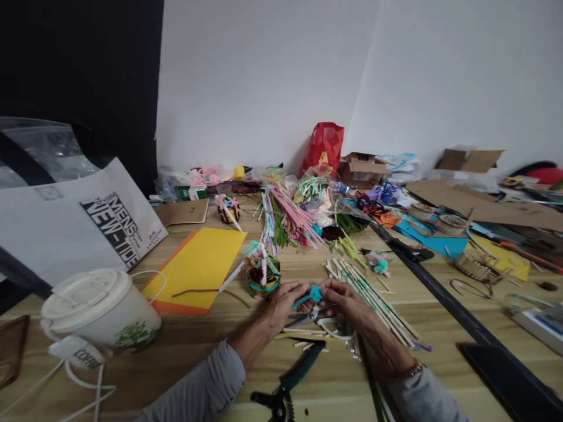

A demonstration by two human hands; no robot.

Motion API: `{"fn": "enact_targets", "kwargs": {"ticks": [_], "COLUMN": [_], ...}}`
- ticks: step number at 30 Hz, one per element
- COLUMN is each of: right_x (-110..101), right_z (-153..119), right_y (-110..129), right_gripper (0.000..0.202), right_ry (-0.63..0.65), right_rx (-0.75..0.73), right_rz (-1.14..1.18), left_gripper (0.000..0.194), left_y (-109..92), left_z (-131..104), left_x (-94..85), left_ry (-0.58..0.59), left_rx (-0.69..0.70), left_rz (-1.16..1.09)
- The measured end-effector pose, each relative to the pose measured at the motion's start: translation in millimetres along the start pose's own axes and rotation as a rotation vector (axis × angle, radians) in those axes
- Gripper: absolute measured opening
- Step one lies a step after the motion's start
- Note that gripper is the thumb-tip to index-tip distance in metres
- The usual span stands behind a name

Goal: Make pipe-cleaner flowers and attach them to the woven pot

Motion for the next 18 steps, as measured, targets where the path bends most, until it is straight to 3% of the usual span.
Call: {"fn": "enact_targets", "kwargs": {"ticks": [18], "right_x": [6.2], "right_z": [-2.8], "right_y": [5.8], "right_gripper": [0.033], "right_ry": [0.047], "right_rx": [-0.029], "right_rz": [-0.079], "left_gripper": [0.041], "left_y": [0.3], "left_z": [-1.2], "left_x": [-1.4], "left_ry": [-0.068], "left_rx": [-0.03], "left_rz": [0.102]}}
Point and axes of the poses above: each hand's wrist, its own z-axis towards the middle knuckle, its own x-axis out of the palm, y = z × x, the point moved 4 cm from there along z, towards the middle knuckle, and after that the axes turned 7 degrees about -x, right-handed, at the moved point
